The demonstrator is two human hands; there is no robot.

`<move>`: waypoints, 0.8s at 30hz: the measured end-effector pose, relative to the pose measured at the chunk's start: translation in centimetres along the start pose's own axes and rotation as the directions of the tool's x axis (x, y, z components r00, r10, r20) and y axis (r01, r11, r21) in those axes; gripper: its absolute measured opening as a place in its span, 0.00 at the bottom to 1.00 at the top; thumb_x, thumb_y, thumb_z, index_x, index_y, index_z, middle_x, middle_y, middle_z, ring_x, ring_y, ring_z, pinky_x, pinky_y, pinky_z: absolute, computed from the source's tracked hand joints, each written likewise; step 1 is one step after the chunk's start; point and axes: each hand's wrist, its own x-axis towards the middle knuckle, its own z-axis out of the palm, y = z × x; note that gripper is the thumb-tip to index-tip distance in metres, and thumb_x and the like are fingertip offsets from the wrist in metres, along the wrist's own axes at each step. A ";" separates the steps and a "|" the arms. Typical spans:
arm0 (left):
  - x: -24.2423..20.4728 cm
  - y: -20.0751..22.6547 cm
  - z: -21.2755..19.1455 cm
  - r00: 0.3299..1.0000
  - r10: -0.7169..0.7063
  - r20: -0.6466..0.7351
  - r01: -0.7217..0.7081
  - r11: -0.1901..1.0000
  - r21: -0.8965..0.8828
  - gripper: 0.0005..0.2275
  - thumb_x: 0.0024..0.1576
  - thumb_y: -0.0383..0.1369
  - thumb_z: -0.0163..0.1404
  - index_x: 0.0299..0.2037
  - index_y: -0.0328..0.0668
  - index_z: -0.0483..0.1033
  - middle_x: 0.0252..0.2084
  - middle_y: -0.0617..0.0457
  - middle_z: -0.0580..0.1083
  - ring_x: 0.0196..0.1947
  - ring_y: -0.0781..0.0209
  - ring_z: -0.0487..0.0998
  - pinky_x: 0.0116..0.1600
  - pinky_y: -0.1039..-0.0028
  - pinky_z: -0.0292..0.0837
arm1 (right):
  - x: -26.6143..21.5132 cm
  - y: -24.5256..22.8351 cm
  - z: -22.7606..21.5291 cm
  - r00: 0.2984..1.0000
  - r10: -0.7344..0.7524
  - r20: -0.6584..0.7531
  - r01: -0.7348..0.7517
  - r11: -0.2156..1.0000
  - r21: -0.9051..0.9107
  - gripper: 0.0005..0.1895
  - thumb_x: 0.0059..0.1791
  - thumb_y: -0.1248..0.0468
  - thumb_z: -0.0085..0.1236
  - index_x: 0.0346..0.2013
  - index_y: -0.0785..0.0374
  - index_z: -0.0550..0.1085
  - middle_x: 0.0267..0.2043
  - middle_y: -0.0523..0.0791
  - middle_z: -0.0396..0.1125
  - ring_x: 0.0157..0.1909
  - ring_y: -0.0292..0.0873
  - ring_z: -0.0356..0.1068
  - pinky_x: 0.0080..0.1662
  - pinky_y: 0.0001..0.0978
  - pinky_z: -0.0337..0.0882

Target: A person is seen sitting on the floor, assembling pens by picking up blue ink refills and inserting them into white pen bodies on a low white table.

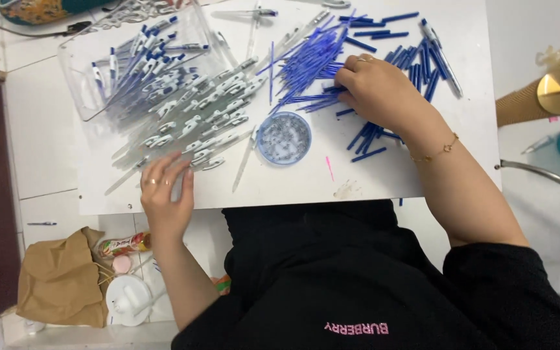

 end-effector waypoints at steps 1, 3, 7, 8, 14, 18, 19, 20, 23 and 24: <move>-1.3 0.0 0.4 0.998 -0.054 -0.026 0.054 0.998 0.021 0.07 0.57 0.20 0.56 0.44 0.34 0.81 0.54 0.50 0.76 0.54 0.51 0.74 0.63 0.63 0.66 | 0.1 0.0 0.2 1.000 -0.021 0.005 0.021 1.000 0.011 0.08 0.48 0.65 0.63 0.40 0.64 0.78 0.43 0.47 0.72 0.42 0.45 0.73 0.46 0.33 0.76; -2.4 0.3 2.6 0.998 -0.055 -0.034 0.057 0.997 0.057 0.08 0.57 0.20 0.56 0.45 0.35 0.81 0.54 0.50 0.76 0.53 0.52 0.74 0.63 0.63 0.66 | 0.0 0.0 0.3 0.999 -0.040 -0.013 0.040 0.999 -0.031 0.06 0.49 0.64 0.64 0.39 0.62 0.79 0.43 0.47 0.74 0.41 0.44 0.74 0.45 0.31 0.76; -1.7 4.3 4.9 1.000 0.001 0.004 -0.001 0.998 0.065 0.11 0.51 0.21 0.58 0.44 0.36 0.81 0.53 0.48 0.76 0.55 0.50 0.73 0.63 0.59 0.61 | 0.2 -0.1 0.5 0.994 -0.094 -0.054 0.088 0.991 -0.101 0.05 0.48 0.65 0.65 0.38 0.61 0.80 0.43 0.45 0.74 0.40 0.42 0.73 0.49 0.31 0.75; -1.3 5.1 5.2 1.000 -0.007 0.002 0.007 0.998 0.064 0.11 0.51 0.21 0.58 0.44 0.36 0.81 0.53 0.48 0.76 0.55 0.50 0.73 0.63 0.59 0.61 | 0.3 -0.1 0.4 0.994 -0.099 -0.047 0.094 0.990 -0.101 0.05 0.48 0.65 0.65 0.38 0.61 0.80 0.43 0.45 0.74 0.40 0.42 0.73 0.49 0.31 0.75; 0.7 8.3 6.6 0.990 0.142 0.001 -0.142 0.988 -0.064 0.11 0.54 0.23 0.60 0.46 0.36 0.80 0.50 0.47 0.76 0.48 0.53 0.73 0.58 0.62 0.63 | 0.2 -0.1 0.2 0.989 -0.116 -0.087 0.092 0.966 -0.241 0.03 0.53 0.62 0.63 0.38 0.56 0.82 0.42 0.40 0.76 0.37 0.36 0.72 0.45 0.25 0.71; 2.6 8.5 7.9 0.985 0.124 0.121 -0.123 0.992 -0.020 0.08 0.56 0.28 0.59 0.44 0.36 0.82 0.49 0.48 0.74 0.45 0.53 0.70 0.56 0.62 0.63 | 0.1 -0.1 -0.2 0.983 -0.116 -0.141 0.081 0.968 -0.236 0.03 0.53 0.63 0.65 0.36 0.57 0.81 0.39 0.39 0.77 0.31 0.35 0.72 0.36 0.22 0.71; 3.0 8.5 8.2 0.985 0.091 0.146 -0.090 0.996 -0.019 0.09 0.55 0.29 0.59 0.44 0.36 0.83 0.47 0.48 0.74 0.41 0.54 0.70 0.55 0.62 0.64 | 0.2 -0.1 -0.4 0.976 -0.135 -0.170 0.096 0.970 -0.222 0.02 0.53 0.64 0.65 0.36 0.56 0.81 0.39 0.39 0.77 0.31 0.35 0.72 0.35 0.22 0.70; 3.3 8.6 8.3 0.986 0.093 0.141 -0.091 0.996 -0.019 0.09 0.55 0.29 0.59 0.44 0.36 0.83 0.47 0.48 0.74 0.41 0.54 0.70 0.55 0.62 0.64 | 0.2 0.0 -0.6 0.975 -0.138 -0.173 0.097 0.969 -0.225 0.02 0.53 0.64 0.65 0.36 0.56 0.81 0.39 0.39 0.77 0.31 0.35 0.72 0.35 0.22 0.70; 3.6 8.5 8.8 0.985 0.045 0.165 -0.040 0.999 -0.035 0.08 0.54 0.28 0.59 0.43 0.38 0.84 0.42 0.51 0.75 0.39 0.57 0.70 0.54 0.64 0.62 | 0.3 -0.2 -1.2 0.963 -0.150 -0.223 0.140 0.988 -0.063 0.02 0.51 0.69 0.68 0.36 0.59 0.83 0.38 0.42 0.76 0.26 0.34 0.67 0.30 0.22 0.66; 3.6 8.4 9.1 0.985 0.019 0.173 -0.010 0.999 -0.053 0.07 0.54 0.28 0.59 0.41 0.39 0.83 0.41 0.52 0.74 0.40 0.56 0.71 0.55 0.64 0.62 | 0.3 -0.4 -1.5 0.960 -0.122 -0.252 0.146 0.986 0.080 0.03 0.51 0.72 0.68 0.39 0.63 0.82 0.39 0.45 0.74 0.30 0.37 0.68 0.32 0.23 0.68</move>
